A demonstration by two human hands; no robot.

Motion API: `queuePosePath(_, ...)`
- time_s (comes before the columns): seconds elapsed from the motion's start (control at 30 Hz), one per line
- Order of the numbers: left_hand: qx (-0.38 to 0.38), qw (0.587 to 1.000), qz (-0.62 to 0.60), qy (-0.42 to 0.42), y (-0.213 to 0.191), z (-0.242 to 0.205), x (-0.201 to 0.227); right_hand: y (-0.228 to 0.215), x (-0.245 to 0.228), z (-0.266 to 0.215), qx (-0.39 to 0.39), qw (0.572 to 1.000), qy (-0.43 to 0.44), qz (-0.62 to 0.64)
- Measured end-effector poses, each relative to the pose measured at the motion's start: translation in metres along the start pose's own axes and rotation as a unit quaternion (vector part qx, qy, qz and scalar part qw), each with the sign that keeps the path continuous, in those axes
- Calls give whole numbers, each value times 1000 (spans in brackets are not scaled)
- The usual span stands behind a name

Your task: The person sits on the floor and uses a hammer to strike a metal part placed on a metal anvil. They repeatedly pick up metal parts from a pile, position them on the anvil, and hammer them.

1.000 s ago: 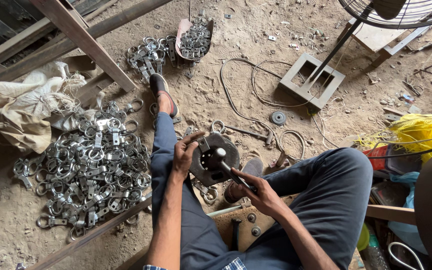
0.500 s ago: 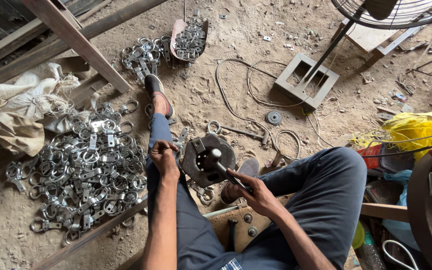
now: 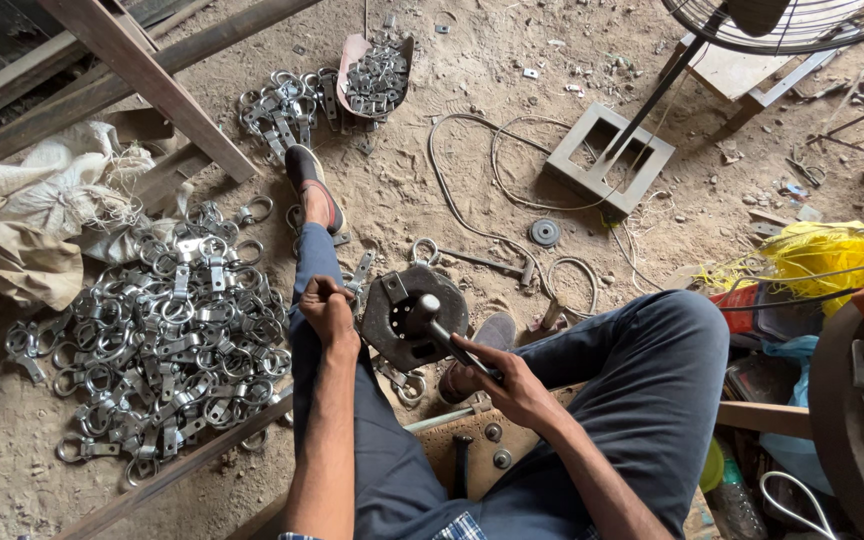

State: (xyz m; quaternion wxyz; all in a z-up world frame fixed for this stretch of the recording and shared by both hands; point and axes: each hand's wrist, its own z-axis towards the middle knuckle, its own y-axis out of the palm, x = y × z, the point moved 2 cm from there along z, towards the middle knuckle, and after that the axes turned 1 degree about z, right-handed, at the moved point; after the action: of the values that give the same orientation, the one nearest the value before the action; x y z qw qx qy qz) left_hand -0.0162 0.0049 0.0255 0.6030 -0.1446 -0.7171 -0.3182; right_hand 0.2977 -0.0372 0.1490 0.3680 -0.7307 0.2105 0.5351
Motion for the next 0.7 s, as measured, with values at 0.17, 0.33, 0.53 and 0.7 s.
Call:
queuePosePath(0.17,-8,1000,21,22,3,-2,4,-1,-6,0,5,1000,-10,2)
queuePosePath(0.33,-8,999,-53,-4,2,0,8,0,-9,-1,-2,998,69,1)
queuePosePath(0.53,-24,999,-43,21,-1,3,-2,-1,-8,-2,8,999,47,6)
queuePosePath(0.7,-34,997,-67,7,-8,7,-7,0,-6,-3,13,999,30,9)
